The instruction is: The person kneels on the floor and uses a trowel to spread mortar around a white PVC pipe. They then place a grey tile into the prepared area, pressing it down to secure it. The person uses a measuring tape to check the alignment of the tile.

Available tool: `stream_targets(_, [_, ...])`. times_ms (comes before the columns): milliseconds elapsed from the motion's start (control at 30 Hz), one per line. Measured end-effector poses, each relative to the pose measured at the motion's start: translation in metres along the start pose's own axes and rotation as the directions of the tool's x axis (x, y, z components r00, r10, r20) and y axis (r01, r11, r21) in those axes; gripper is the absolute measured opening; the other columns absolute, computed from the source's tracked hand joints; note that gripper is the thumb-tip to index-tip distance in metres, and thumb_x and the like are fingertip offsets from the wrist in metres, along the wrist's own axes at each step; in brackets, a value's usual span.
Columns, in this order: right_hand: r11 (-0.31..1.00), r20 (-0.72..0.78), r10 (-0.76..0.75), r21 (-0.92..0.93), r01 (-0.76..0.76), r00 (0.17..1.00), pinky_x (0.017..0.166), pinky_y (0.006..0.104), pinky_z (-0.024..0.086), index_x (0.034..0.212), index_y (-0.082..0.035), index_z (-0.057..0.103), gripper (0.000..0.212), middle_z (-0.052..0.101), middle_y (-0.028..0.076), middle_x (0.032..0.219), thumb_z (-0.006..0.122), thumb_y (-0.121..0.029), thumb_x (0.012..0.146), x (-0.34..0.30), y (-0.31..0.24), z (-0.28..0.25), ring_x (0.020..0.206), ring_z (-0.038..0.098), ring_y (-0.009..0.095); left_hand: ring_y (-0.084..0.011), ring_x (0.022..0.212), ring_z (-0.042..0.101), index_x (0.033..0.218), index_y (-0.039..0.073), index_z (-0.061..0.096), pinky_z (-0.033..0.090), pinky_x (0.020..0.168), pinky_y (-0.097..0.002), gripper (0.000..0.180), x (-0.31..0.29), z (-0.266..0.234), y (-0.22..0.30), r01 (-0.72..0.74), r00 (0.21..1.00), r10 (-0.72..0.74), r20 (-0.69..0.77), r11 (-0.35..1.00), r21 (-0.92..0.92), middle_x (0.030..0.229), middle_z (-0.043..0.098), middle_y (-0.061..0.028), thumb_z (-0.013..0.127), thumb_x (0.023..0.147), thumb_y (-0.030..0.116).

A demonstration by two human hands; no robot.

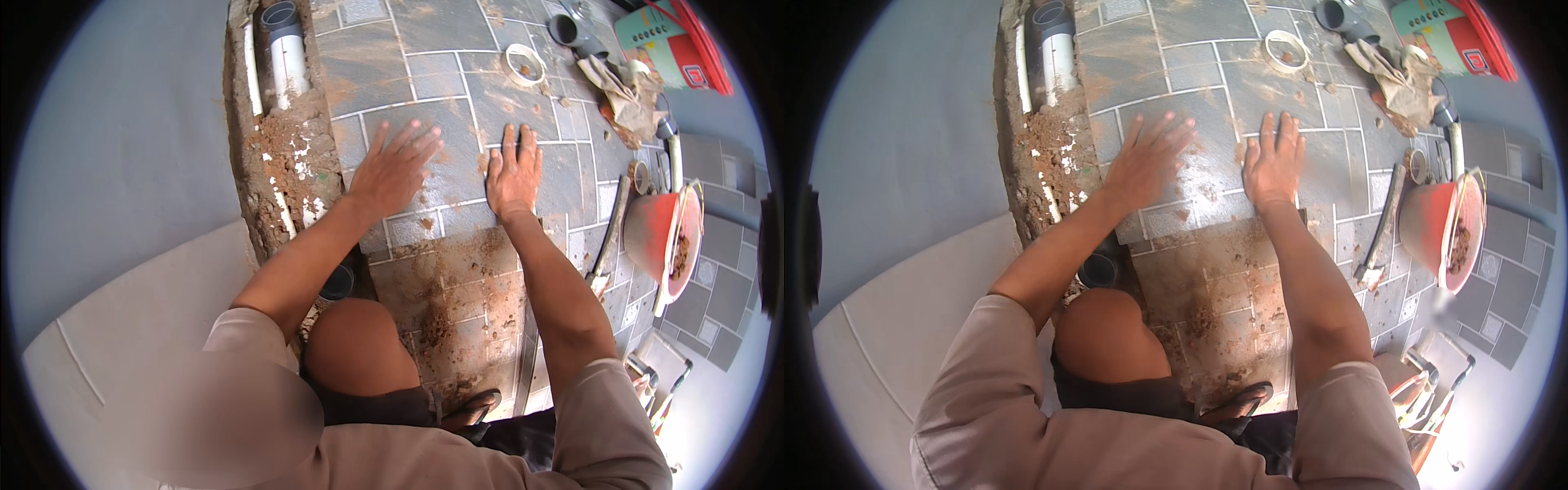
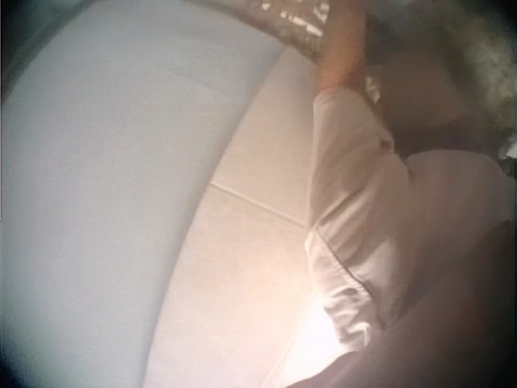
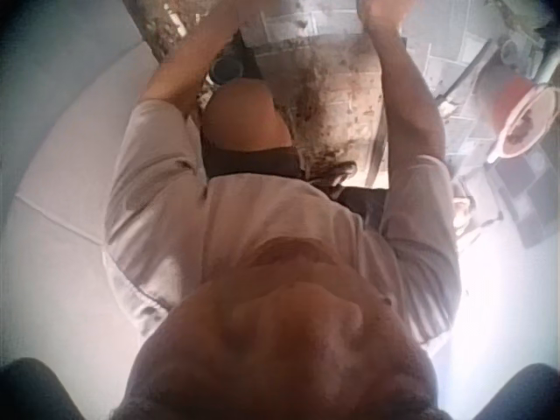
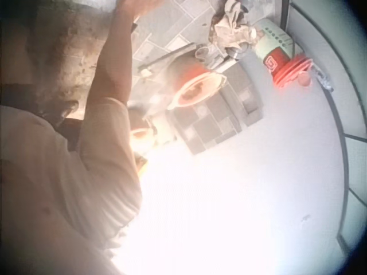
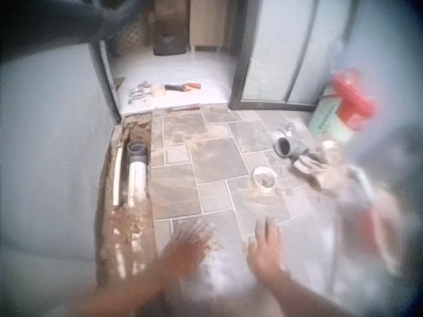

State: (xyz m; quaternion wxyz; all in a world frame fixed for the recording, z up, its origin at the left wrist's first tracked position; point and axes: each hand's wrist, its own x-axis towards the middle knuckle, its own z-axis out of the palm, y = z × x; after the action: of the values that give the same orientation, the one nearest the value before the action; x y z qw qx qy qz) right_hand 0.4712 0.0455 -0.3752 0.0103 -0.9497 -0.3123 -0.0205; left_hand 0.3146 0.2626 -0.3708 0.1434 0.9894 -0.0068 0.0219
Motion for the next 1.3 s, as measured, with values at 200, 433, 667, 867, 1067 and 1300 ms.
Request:
stream_targets(200, [0.999, -0.078, 0.044, -0.006, -0.045, 0.996, 0.131, 0.0484, 0.012, 0.165, -0.008, 0.030, 0.061, 0.022, 0.020, 0.172, 0.034, -0.035, 0.111, -0.011, 0.010, 0.002, 0.161, 0.015, 0.035, -0.0221, 0.159, 0.024, 0.161, 0.021, 0.039, 0.016, 0.132, -0.0489, 0.054, -0.017, 0.004, 0.024, 0.049, 0.999, -0.050, 0.013, 0.997, 0.052, 0.171, 0.030, -0.0013, 0.049, 0.107, 0.021])
stream_targets(433, [0.702, -0.153, -0.375, 0.598, 0.388, 0.914, 0.129, 0.0518, 0.021, 0.148, 0.000, 0.051, 0.057, 0.041, 0.024, 0.162, 0.061, -0.022, 0.097, -0.163, -0.119, -0.001, 0.154, 0.033, 0.041, -0.0328, 0.160, 0.023, 0.161, 0.002, 0.035, 0.017, 0.131, -0.0484, 0.058, -0.031, 0.024, 0.004, 0.286, 0.949, -0.276, -0.150, 0.957, 0.046, 0.172, 0.028, -0.0161, 0.043, 0.106, 0.019])
stream_targets(667, [0.646, 0.490, 0.311, 0.520, -0.559, 0.814, 0.127, 0.0486, 0.027, 0.148, -0.001, 0.050, 0.055, 0.044, 0.026, 0.156, 0.063, -0.023, 0.100, -0.303, 0.021, -0.054, 0.146, 0.040, 0.045, -0.0386, 0.158, 0.023, 0.161, 0.000, 0.035, 0.019, 0.131, -0.0452, 0.055, -0.029, 0.013, -0.008, 0.182, 0.983, -0.180, -0.024, 0.975, 0.125, 0.173, 0.022, -0.0186, 0.043, 0.109, 0.016])
stream_targets(867, [0.706, 0.200, 0.345, 0.588, -0.394, 0.917, 0.125, 0.0551, 0.027, 0.158, -0.005, 0.041, 0.062, 0.034, 0.028, 0.161, 0.059, -0.027, 0.102, -0.383, 0.056, 0.009, 0.148, 0.034, 0.050, -0.0480, 0.097, 0.070, 0.105, -0.001, 0.077, 0.055, 0.089, -0.0516, 0.041, -0.012, -0.066, 0.054, 0.332, 0.913, -0.349, 0.211, 0.936, 0.113, 0.098, 0.074, -0.0286, 0.064, 0.101, 0.038])
stream_targets(1067, [0.872, 0.194, 0.478, 0.012, -0.489, 0.857, 0.125, 0.0507, 0.031, 0.158, -0.007, 0.042, 0.061, 0.027, 0.024, 0.167, 0.058, -0.026, 0.102, -0.409, 0.038, -0.004, 0.148, 0.036, 0.046, -0.0486, 0.094, 0.069, 0.107, 0.005, 0.074, 0.055, 0.087, -0.0524, 0.037, -0.064, -0.136, 0.159, 0.226, 0.913, -0.340, 0.223, 0.880, 0.417, 0.097, 0.072, -0.0284, 0.057, 0.104, 0.037])
stream_targets(1300, [0.295, 0.609, 0.432, 0.601, -0.743, 0.665, 0.109, 0.0509, 0.049, 0.134, 0.000, 0.064, 0.041, 0.058, 0.029, 0.140, 0.056, -0.025, 0.102, -0.396, 0.029, -0.023, 0.129, 0.059, 0.042, -0.0439, 0.110, 0.067, 0.113, 0.001, 0.073, 0.050, 0.099, -0.0472, 0.032, -0.057, -0.184, 0.230, 0.115, 0.884, -0.195, 0.425, 0.972, 0.207, 0.108, 0.070, -0.0305, 0.058, 0.102, 0.027])
